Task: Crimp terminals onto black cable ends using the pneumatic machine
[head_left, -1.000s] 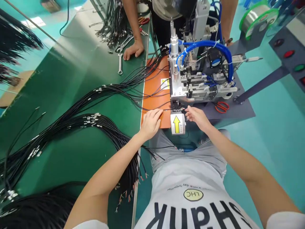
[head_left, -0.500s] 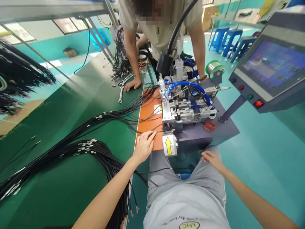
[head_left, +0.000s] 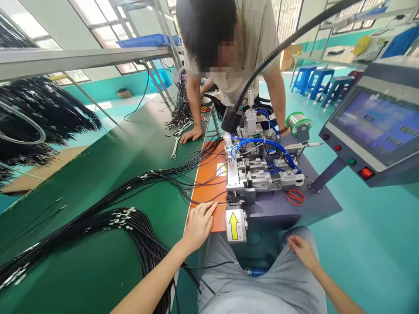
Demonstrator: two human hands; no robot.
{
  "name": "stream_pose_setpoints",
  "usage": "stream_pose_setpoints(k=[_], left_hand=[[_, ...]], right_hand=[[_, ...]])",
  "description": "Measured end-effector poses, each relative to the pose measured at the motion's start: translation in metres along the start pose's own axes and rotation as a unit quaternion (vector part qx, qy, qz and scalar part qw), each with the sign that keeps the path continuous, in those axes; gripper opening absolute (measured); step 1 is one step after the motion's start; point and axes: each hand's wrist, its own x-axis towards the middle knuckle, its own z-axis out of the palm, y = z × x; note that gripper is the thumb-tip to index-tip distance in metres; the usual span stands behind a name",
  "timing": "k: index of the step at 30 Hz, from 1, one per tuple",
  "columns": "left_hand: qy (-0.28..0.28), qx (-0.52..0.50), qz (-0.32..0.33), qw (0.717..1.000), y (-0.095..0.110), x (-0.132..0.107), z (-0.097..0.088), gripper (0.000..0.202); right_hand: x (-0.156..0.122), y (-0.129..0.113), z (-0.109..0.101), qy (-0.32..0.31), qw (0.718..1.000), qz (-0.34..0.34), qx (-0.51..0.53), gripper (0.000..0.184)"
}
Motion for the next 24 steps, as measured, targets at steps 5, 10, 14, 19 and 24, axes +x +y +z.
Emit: stream_pose_setpoints(k=[5, 10, 14, 19, 24], left_hand=[[-0.014, -0.007, -0.008, 1.0, -0.001, 0.002, 0.002, 0.053], [-0.012, -0.017, -0.01, 1.0, -0.001, 0.003, 0.002, 0.054], [-0.014, -0.025, -0.011, 1.0, -0.001, 0.002, 0.002, 0.054], [-0.014, -0.036, -0.015, 0.999, -0.001, 0.001, 0.003, 0.054], [-0.018, -0.065, -0.015, 0.998, -0.003, 0.002, 0.002, 0.054]], right_hand=[[0.045, -0.049, 0.047, -0.046, 0.997, -0.014, 0.066, 0.046], [0.083, -0.098, 0.097, -0.092, 0.988, -0.023, 0.123, 0.051], [0.091, -0.113, 0.124, -0.106, 0.982, -0.032, 0.154, 0.048], [0.086, -0.108, 0.124, -0.09, 0.979, -0.023, 0.181, 0.053], [0.069, -0.08, 0.107, -0.065, 0.981, 0.015, 0.181, 0.056]])
